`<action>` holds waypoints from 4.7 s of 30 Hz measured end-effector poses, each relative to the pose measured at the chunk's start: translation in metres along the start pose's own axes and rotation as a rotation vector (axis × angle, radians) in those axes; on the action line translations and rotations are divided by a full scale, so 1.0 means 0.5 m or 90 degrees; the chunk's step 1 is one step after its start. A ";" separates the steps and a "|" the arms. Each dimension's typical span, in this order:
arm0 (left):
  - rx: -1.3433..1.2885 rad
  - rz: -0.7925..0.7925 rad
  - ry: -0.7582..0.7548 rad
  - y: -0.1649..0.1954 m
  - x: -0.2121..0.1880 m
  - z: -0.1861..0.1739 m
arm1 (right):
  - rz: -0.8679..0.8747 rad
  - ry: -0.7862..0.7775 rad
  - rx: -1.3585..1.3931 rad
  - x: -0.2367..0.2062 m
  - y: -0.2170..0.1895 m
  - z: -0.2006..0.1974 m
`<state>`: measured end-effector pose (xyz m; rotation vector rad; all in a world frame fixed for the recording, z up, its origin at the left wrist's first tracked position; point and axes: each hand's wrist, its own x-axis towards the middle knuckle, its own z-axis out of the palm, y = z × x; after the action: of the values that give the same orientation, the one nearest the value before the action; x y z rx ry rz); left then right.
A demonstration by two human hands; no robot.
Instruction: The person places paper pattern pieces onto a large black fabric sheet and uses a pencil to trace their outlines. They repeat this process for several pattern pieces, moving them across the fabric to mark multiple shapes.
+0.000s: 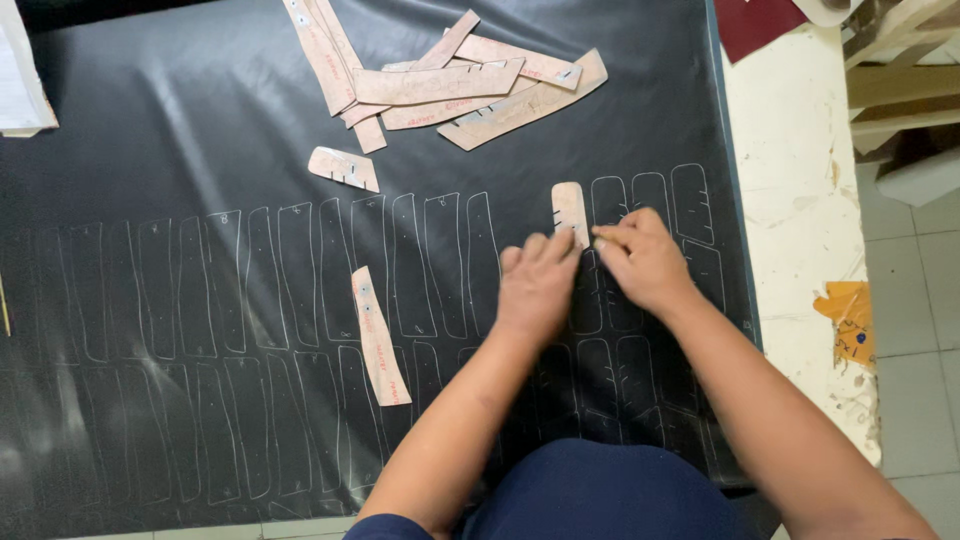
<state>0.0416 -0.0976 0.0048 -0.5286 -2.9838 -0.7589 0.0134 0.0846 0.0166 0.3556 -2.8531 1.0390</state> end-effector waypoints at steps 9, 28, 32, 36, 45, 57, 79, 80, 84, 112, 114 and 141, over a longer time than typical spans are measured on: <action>-0.035 -0.187 -0.052 0.090 -0.008 0.137 | -0.024 -0.124 0.114 0.066 -0.069 -0.048; 0.074 -0.030 -0.112 0.066 -0.012 0.198 | -0.145 -0.086 -0.013 0.065 -0.056 0.000; -0.011 -0.102 -0.084 0.070 -0.004 0.194 | -0.137 -0.089 0.019 0.073 -0.053 0.008; 0.021 -0.089 -0.017 0.072 -0.006 0.158 | -0.185 -0.002 -0.025 0.079 -0.050 0.014; 0.055 -0.008 0.020 0.073 -0.002 0.072 | -0.184 0.003 0.004 0.099 -0.037 0.027; 0.124 0.063 0.131 0.034 0.009 0.030 | -0.189 -0.009 -0.017 0.134 -0.035 0.029; -0.091 -0.005 0.119 -0.020 0.026 -0.009 | -0.120 0.029 -0.053 0.093 0.005 -0.004; -0.093 -0.007 0.120 -0.021 0.027 -0.010 | -0.121 0.026 -0.048 0.076 0.003 -0.009; -0.116 -0.003 0.108 -0.029 0.026 -0.017 | -0.100 0.009 -0.027 0.013 -0.010 -0.021; -0.187 0.018 0.121 -0.058 0.014 -0.021 | 0.052 0.039 0.126 0.006 -0.053 0.001; -0.184 0.018 0.121 -0.058 0.012 -0.020 | -0.004 0.059 0.052 0.010 -0.056 0.007; -0.100 0.045 0.130 -0.020 -0.051 0.002 | -0.071 0.157 -0.233 -0.201 0.137 -0.045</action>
<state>0.0625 -0.1136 -0.0033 -0.5234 -2.7207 -0.9811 0.0939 0.1687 -0.0245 0.3230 -2.6863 0.4872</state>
